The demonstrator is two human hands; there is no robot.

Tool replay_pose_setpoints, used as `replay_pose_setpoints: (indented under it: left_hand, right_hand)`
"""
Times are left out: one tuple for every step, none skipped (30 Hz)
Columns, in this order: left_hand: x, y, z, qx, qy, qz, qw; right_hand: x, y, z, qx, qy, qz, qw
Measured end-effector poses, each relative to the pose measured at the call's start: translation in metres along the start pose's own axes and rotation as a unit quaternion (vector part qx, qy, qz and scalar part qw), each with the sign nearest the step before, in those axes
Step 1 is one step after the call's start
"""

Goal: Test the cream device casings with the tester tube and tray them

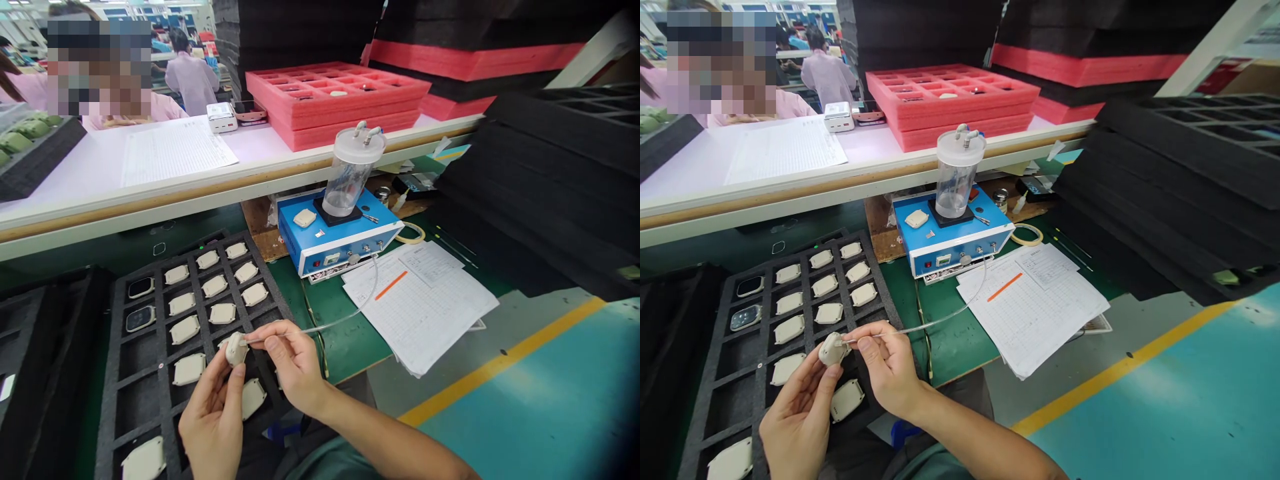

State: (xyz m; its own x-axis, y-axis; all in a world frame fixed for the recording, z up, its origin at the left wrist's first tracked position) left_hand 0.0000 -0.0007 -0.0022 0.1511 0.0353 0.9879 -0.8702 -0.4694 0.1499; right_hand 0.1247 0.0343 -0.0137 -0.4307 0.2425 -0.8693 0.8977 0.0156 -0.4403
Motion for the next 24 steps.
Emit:
replay_pose_setpoints:
  left_hand:
    - [0.0,0.0,0.0,0.0,-0.001,0.003,1.0]
    - [0.0,0.0,0.0,0.0,-0.002,0.005,1.0]
    - [0.001,0.0,0.0,0.001,-0.002,0.008,1.0]
    - [0.001,0.0,0.0,0.0,-0.003,0.01,1.0]
    - [0.001,0.0,0.0,-0.001,-0.003,0.012,1.0]
    - [0.001,0.0,0.0,-0.001,-0.005,0.014,1.0]
    - [0.001,0.0,0.0,-0.003,-0.006,0.015,1.0]
    - [0.001,0.0,0.0,-0.005,-0.008,0.017,1.0]
    - [0.001,0.0,0.0,-0.007,-0.009,0.019,1.0]
    - [0.001,0.0,0.0,-0.01,-0.008,0.02,1.0]
    - [0.0,0.0,0.0,-0.012,-0.006,0.019,1.0]
    - [-0.001,0.001,0.0,-0.013,-0.004,0.018,1.0]
    - [-0.001,0.001,0.001,-0.015,-0.003,0.017,1.0]
    - [-0.002,0.001,0.001,-0.016,-0.003,0.016,1.0]
    - [-0.002,0.002,0.001,-0.019,-0.004,0.015,1.0]
    - [-0.003,0.002,0.002,-0.023,-0.007,0.016,1.0]
    - [-0.003,0.002,0.003,-0.028,-0.012,0.017,0.999]
    - [-0.003,0.003,0.003,-0.034,-0.017,0.019,0.999]
    - [-0.003,0.003,0.004,-0.04,-0.022,0.022,0.999]
    - [-0.003,0.003,0.004,-0.046,-0.026,0.025,0.998]
    - [-0.003,0.004,0.005,-0.052,-0.029,0.027,0.998]
    - [-0.003,0.004,0.005,-0.057,-0.032,0.03,0.997]
    - [-0.003,0.004,0.005,-0.06,-0.033,0.031,0.997]
    - [-0.004,0.005,0.005,-0.062,-0.035,0.032,0.997]
  right_hand:
    - [0.0,0.0,0.0,0.0,0.003,0.0,1.0]
    - [0.0,0.0,0.0,0.0,0.005,0.0,1.0]
    - [0.0,0.0,0.001,0.001,0.006,0.0,1.0]
    - [0.0,0.001,0.001,0.003,0.007,0.001,1.0]
    - [0.0,0.001,0.001,0.003,0.006,0.002,1.0]
    - [0.0,0.001,0.001,0.003,0.004,0.004,1.0]
    - [0.0,0.001,0.001,0.002,0.003,0.006,1.0]
    - [0.0,0.001,0.001,0.0,0.004,0.007,1.0]
    - [0.0,0.001,0.002,-0.001,0.007,0.007,1.0]
    - [0.0,0.001,0.002,-0.001,0.009,0.006,1.0]
    - [0.001,0.002,0.002,0.0,0.012,0.006,1.0]
    - [0.001,0.002,0.002,0.001,0.014,0.006,1.0]
    - [0.002,0.002,0.003,0.001,0.014,0.007,1.0]
    - [0.002,0.003,0.003,0.002,0.013,0.008,1.0]
    - [0.003,0.003,0.004,0.003,0.013,0.008,1.0]
    - [0.003,0.004,0.006,0.004,0.012,0.008,1.0]
    - [0.004,0.004,0.007,0.005,0.01,0.007,1.0]
    - [0.004,0.005,0.008,0.006,0.008,0.006,1.0]
    - [0.005,0.006,0.01,0.006,0.005,0.006,1.0]
    - [0.005,0.006,0.011,0.007,0.003,0.006,1.0]
    - [0.005,0.006,0.012,0.007,0.001,0.006,1.0]
    - [0.005,0.006,0.012,0.007,0.0,0.007,1.0]
    - [0.005,0.007,0.013,0.007,0.0,0.008,1.0]
    - [0.005,0.006,0.013,0.007,0.0,0.008,1.0]
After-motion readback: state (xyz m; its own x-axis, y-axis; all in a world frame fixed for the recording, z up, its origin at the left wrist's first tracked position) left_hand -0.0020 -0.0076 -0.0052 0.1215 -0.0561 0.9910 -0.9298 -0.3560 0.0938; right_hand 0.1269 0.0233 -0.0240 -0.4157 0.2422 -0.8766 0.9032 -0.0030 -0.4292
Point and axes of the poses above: each hand's wrist, its own z-axis away from the middle knuckle, its own y-axis out of the back of the hand, x = y × z, the point moved 1 cm from there along -z, towards the middle knuckle, and after that the axes turned 1 degree about -y, right-handed, at the moved point
